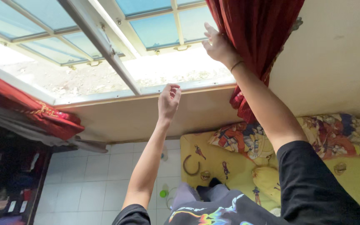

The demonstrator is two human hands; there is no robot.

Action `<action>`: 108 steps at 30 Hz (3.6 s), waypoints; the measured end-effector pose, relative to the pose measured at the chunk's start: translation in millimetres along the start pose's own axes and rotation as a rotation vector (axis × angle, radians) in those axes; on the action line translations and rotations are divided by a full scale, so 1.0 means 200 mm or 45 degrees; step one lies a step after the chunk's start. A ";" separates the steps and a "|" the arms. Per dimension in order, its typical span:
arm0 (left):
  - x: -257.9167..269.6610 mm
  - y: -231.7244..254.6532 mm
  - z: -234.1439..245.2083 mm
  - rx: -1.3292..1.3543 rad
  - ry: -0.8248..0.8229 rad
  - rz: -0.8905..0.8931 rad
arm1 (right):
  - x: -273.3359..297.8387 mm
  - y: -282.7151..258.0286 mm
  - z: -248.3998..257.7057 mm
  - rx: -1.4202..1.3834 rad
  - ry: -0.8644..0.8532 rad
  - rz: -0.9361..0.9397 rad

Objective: The person opens and closes a window, then opens and closes multiple wardrobe cabinet doors, and finally opens and closes another window. The actions are performed by hand without tools.

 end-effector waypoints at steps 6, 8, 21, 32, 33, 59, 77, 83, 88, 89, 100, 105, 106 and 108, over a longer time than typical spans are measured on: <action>-0.32 -0.10 -0.22 -0.048 0.101 -0.273 | -0.18 0.67 0.00 0.018 0.498 0.395; -0.40 -0.14 -0.26 -0.118 0.127 -0.323 | -0.22 0.75 0.08 0.109 0.559 0.319; -1.15 -0.60 -0.67 -0.618 0.051 -0.702 | -0.33 0.92 0.03 1.601 0.501 0.472; -1.54 -0.76 -0.80 -0.920 -0.144 -0.646 | -0.40 1.34 -0.02 1.517 0.396 0.234; -1.54 -0.76 -0.81 -0.922 -0.103 -0.677 | -0.39 1.32 0.00 1.434 0.446 0.236; -1.28 -0.75 -0.66 -0.747 0.167 -0.895 | 0.23 0.38 -0.06 1.531 -0.401 0.185; -0.89 -0.71 -0.48 -0.750 0.162 -0.868 | 0.81 1.27 -0.62 0.367 0.474 -0.808; -0.90 -0.71 -0.50 -0.766 0.183 -0.889 | 0.78 1.34 -0.69 0.407 0.387 -0.855; -0.88 -0.80 -0.48 -0.841 0.045 -0.835 | 0.68 1.34 -0.75 0.543 0.280 -0.743; -0.87 -0.83 -0.47 -0.873 0.009 -0.813 | 0.66 1.34 -0.76 0.585 0.248 -0.715; -0.82 -0.98 -0.33 -0.561 -0.031 -0.640 | 0.62 1.30 -0.77 0.803 0.272 -0.619; -0.78 -1.04 -0.32 -0.546 -0.049 -0.639 | 0.62 1.33 -0.79 0.812 0.274 -0.613; -0.78 -1.06 -0.31 -0.546 -0.065 -0.620 | 0.63 1.33 -0.79 0.821 0.275 -0.601; -0.77 -1.08 -0.29 -0.551 -0.075 -0.604 | 0.63 1.34 -0.80 0.853 0.266 -0.584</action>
Point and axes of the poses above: each hand's wrist, its own x-axis away from the middle knuckle, its own z-axis out of the back of the hand, y = z × x, the point moved 4 cm from there along -x, towards the middle knuckle, and after that the axes turned 14 degrees about y, right-handed, at the moved point
